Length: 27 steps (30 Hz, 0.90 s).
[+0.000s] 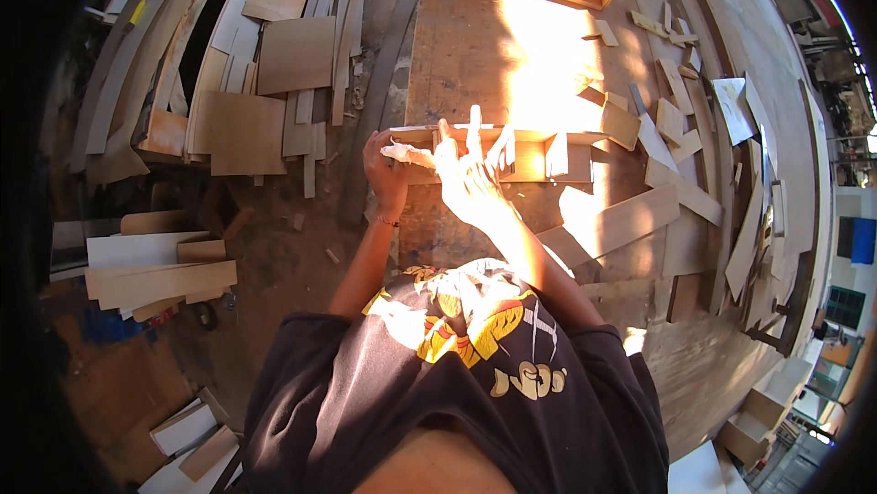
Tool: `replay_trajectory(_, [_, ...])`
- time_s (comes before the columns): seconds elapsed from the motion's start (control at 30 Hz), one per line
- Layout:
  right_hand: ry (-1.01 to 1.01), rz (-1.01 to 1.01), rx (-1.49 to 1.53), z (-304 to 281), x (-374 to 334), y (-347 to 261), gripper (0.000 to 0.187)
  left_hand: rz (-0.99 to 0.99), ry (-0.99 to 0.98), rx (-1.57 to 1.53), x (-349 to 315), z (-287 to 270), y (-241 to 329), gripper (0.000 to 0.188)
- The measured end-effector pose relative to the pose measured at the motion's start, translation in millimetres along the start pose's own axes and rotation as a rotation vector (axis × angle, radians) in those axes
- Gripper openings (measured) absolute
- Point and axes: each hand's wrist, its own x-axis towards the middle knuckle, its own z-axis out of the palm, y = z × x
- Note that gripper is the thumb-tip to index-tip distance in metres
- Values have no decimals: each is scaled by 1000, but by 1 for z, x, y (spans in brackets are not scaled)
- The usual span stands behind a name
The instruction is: The person applies glue to the edges of wooden boards and joins them together to assemble a wooden organizer with several compartments.
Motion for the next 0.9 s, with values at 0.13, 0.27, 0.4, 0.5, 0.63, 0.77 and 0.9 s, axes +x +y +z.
replay_trajectory(0.13, [-15,45,131,0,2,-2,49,-13,-17,-13,0,2,-1,26])
replay_trajectory(0.27, [-72,15,-39,-7,-2,-2,47,-17,-26,8,0,4,4,25])
replay_trajectory(0.4, [-151,133,-91,-27,-2,-15,47,-26,-7,18,-1,3,1,22])
replay_trajectory(0.5, [-148,235,-63,-36,-15,-20,46,-38,-4,16,-1,4,2,20])
replay_trajectory(0.63, [-3,209,2,-20,-23,-15,45,-31,5,18,-1,4,1,20])
replay_trajectory(0.77, [156,185,-1,0,-11,-8,44,-15,-12,5,-1,7,3,23])
replay_trajectory(0.9, [-44,128,16,8,-1,-14,50,-32,-4,9,-3,2,0,25])
